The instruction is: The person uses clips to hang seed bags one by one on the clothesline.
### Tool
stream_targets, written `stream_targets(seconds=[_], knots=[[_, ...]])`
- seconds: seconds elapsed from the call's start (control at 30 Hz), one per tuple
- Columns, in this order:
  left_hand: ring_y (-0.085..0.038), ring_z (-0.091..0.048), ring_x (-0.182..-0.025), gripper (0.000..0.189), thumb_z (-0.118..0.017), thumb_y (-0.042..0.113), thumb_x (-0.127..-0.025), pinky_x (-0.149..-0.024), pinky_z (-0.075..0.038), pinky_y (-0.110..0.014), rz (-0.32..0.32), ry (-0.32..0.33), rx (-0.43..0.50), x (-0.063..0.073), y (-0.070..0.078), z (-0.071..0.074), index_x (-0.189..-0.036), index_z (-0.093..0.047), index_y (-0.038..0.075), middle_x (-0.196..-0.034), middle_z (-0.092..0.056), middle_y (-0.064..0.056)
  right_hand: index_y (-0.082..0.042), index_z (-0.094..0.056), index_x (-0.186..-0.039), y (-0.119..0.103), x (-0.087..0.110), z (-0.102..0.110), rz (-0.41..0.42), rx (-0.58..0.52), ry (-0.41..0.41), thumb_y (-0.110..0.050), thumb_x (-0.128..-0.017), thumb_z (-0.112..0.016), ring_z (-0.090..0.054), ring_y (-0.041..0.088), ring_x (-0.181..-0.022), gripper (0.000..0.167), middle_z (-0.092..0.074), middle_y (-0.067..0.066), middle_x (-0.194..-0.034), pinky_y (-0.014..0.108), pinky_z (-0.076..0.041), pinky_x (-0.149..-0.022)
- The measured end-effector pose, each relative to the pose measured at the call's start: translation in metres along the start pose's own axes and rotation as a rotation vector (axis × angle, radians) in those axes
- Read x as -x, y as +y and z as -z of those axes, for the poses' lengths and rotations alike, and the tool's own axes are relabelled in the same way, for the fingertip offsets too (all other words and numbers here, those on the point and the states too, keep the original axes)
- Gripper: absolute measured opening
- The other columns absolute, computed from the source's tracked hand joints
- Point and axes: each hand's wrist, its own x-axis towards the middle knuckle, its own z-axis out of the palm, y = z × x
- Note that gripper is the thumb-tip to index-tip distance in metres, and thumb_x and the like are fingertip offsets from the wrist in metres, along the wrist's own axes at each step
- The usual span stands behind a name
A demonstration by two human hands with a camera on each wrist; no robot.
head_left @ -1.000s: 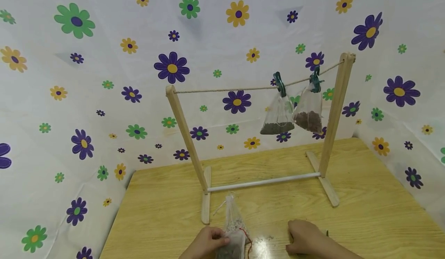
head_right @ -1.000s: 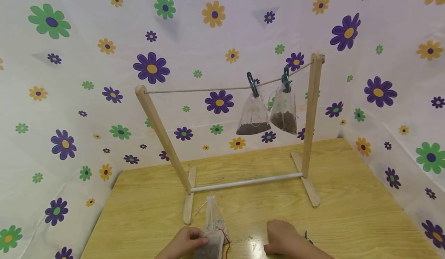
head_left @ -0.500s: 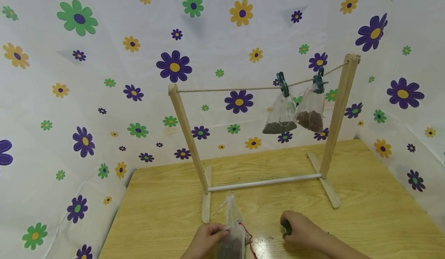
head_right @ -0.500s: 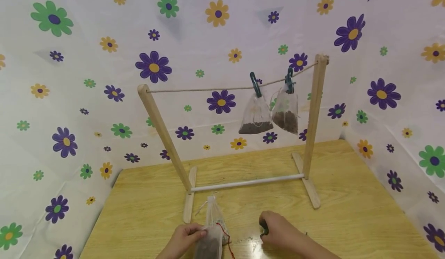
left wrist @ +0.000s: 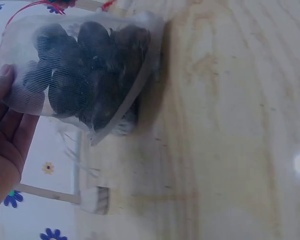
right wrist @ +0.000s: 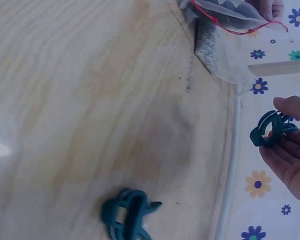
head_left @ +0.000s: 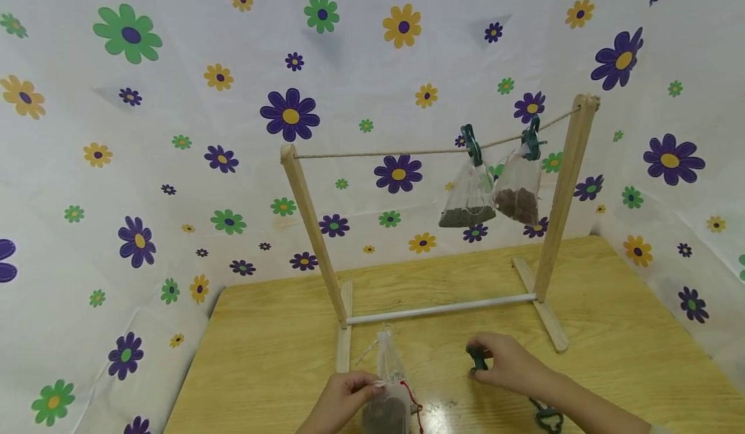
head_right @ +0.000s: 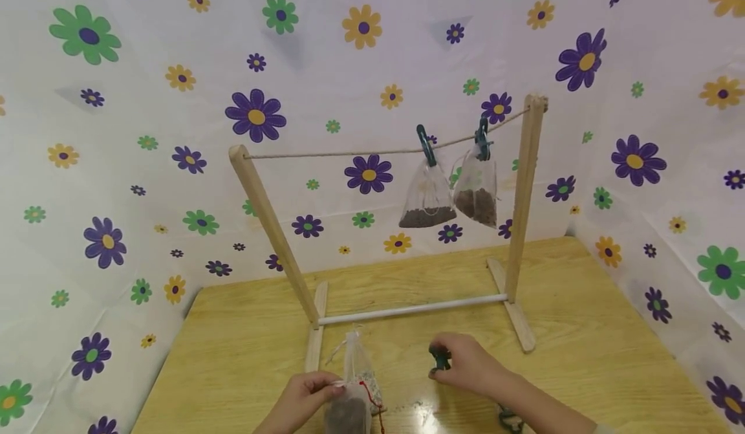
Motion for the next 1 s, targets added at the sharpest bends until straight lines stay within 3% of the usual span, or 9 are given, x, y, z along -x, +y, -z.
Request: stream_targets(seconds=[0.1,0.43,0.8,1.0], knots=[[0.000,-0.063,-0.078,0.017,-0.063,0.013,-0.090,-0.069,-0.052,-0.019,-0.033,0.021,-0.051,-0.001,0.009,0.001,-0.095,-0.071,-0.001,-0.092,-0.072,-0.012,0.001,-0.061,-0.106,-0.006,-0.004,0.008,0.018,0.008,0.013,-0.017,-0.080,-0.075,-0.065,0.034,-0.093,0.036,-0.064,0.012,-0.102,0.037,-0.055,-0.078],[-0.003,-0.066,-0.084,0.020,-0.064,0.020,-0.090,-0.074,-0.051,-0.020,-0.049,0.087,-0.030,-0.009,0.039,0.004,-0.097,-0.073,0.003,-0.092,-0.073,-0.010,0.002,-0.061,-0.107,-0.030,-0.015,0.027,0.072,0.020,0.054,-0.017,-0.080,-0.075,-0.065,0.034,-0.095,0.036,-0.065,0.014,-0.104,0.033,-0.054,-0.080],[-0.008,-0.068,-0.088,0.023,-0.063,0.020,-0.091,-0.079,-0.052,-0.022,-0.049,0.132,0.028,-0.022,0.065,0.004,-0.102,-0.071,0.001,-0.096,-0.072,-0.011,-0.004,-0.063,-0.101,-0.063,-0.019,0.059,0.100,-0.105,0.133,-0.018,-0.080,-0.076,-0.065,0.018,-0.094,0.028,-0.066,0.004,-0.096,0.026,-0.053,-0.080],[-0.011,-0.069,-0.087,0.021,-0.062,0.014,-0.091,-0.079,-0.054,-0.028,-0.102,0.175,0.048,-0.029,0.081,0.008,-0.103,-0.070,-0.002,-0.096,-0.071,-0.016,-0.004,-0.064,-0.101,-0.082,-0.025,0.076,0.081,-0.126,0.149,-0.015,-0.080,-0.076,-0.063,0.023,-0.097,0.027,-0.066,0.006,-0.099,0.031,-0.053,-0.082]])
